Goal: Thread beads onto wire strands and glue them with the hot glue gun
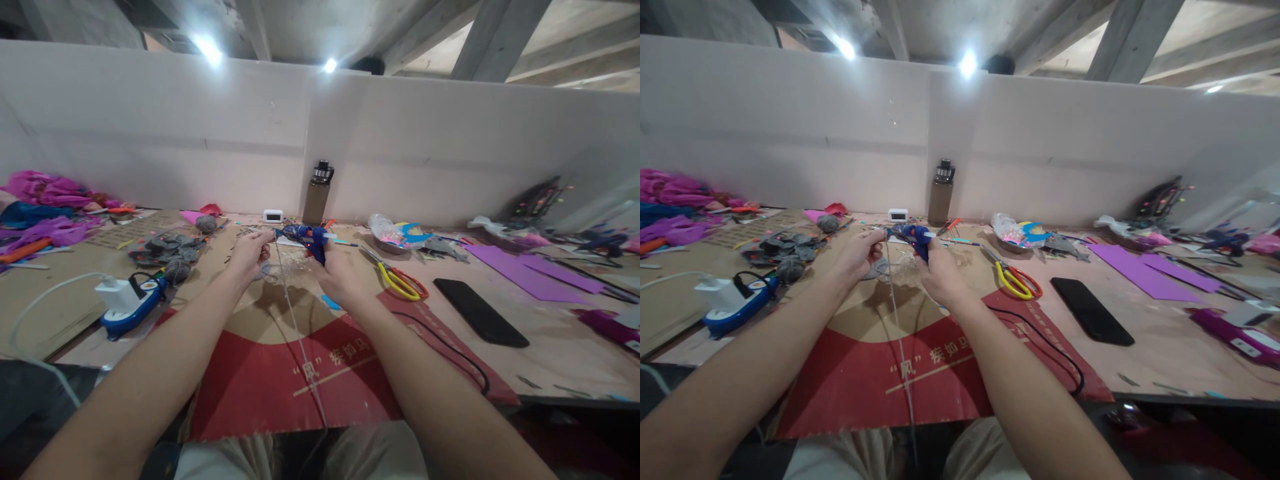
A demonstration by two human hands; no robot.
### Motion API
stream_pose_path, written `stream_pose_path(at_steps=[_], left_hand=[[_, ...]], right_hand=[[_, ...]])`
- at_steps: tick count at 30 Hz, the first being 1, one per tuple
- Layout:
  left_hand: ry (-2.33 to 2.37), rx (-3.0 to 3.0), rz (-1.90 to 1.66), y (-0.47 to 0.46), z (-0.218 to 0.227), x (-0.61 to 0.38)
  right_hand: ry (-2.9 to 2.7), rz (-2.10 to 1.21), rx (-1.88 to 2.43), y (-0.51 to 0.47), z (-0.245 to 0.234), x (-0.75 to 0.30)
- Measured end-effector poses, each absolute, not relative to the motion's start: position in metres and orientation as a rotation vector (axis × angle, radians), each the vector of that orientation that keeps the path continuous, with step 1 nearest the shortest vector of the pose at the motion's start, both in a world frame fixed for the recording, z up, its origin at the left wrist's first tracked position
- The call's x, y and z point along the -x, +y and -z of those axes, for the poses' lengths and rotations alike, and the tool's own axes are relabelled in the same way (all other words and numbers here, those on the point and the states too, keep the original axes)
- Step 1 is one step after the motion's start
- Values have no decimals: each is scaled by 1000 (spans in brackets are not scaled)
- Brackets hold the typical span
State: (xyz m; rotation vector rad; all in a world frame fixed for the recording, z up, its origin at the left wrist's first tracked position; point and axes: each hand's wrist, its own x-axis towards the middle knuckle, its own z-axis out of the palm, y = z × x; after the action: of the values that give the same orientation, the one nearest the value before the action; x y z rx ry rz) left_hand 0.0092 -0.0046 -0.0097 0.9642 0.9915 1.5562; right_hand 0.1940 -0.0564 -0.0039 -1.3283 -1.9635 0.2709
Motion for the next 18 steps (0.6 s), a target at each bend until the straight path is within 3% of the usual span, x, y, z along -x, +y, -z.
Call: stream_pose_path(at_steps=[18], left_hand=[[1006, -1070, -1565, -5, 10, -9]], right_hand=[[-1990, -176, 1356, -60, 3, -192]])
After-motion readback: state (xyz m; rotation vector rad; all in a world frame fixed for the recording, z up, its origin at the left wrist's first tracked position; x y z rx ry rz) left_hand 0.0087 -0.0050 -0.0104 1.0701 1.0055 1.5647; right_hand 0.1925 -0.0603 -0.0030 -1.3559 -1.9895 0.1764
